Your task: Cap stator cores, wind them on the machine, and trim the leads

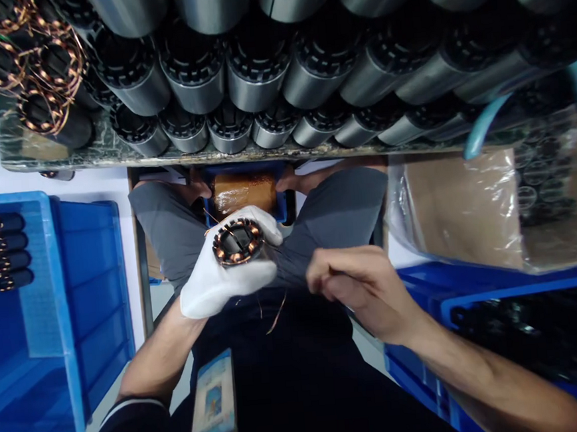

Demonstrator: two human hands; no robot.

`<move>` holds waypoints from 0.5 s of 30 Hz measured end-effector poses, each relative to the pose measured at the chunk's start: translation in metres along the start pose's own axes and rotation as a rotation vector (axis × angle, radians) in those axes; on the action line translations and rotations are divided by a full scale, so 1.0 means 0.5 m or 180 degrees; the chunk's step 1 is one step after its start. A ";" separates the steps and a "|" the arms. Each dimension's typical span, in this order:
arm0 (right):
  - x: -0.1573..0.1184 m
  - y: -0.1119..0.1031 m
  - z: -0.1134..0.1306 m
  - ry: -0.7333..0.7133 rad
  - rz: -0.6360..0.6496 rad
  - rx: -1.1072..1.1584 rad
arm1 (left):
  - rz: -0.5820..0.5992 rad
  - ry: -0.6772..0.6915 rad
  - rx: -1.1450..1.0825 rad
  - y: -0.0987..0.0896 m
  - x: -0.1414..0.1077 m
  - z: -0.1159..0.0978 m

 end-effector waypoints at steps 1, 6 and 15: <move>0.009 0.001 0.009 0.0005 -0.0025 0.0229 | -0.0013 0.0117 0.0333 -0.002 -0.001 -0.008; 0.049 0.007 0.065 -0.0263 -0.0033 0.0439 | -0.0356 -0.0162 0.0620 -0.018 -0.020 -0.005; -0.012 0.094 -0.024 -0.0198 0.0273 -0.0231 | -0.0735 0.0293 0.1082 0.007 -0.028 -0.009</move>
Point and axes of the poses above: each hand's wrist, its own x-axis towards the middle knuckle, its own y-axis out of the palm, z = x × y, the point moved 9 cm from there along x, towards the middle knuckle, and after that the axes turned 3 degrees about -y, right-handed, at the moved point
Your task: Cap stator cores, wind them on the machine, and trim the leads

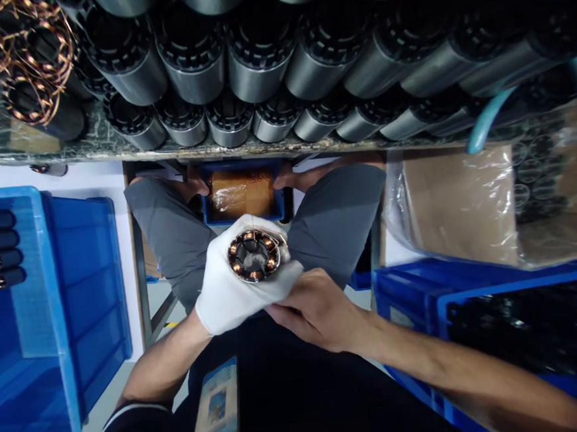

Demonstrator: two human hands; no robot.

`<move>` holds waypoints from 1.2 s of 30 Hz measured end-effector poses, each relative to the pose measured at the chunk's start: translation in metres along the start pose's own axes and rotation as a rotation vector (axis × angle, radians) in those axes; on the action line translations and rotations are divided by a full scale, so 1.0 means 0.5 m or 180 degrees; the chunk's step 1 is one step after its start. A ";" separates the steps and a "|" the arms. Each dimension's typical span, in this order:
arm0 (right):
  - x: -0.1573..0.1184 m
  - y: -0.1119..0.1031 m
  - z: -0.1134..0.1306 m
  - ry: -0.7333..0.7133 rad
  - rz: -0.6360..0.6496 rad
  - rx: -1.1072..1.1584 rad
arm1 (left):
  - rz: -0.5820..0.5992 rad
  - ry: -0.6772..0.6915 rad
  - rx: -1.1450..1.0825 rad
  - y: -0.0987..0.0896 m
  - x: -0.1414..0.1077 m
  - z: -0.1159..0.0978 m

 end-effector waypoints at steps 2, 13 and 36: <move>-0.019 0.002 -0.040 0.0278 0.0055 -0.0039 | -0.0167 0.0206 0.0338 -0.006 -0.002 -0.017; 0.072 -0.119 -0.015 0.0995 -0.0789 0.1703 | 0.0213 0.0505 0.1135 0.027 -0.025 -0.051; 0.023 -0.192 0.103 -0.0674 -0.0520 -0.1420 | -0.0201 0.0700 0.1445 0.001 -0.027 -0.085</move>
Point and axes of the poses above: each hand's wrist, its own x-axis towards the middle knuckle, its own y-axis out of the palm, z = x × y, the point moved 9 cm from there along x, towards the middle knuckle, and after that the axes turned 3 degrees about -y, right-handed, at the moved point
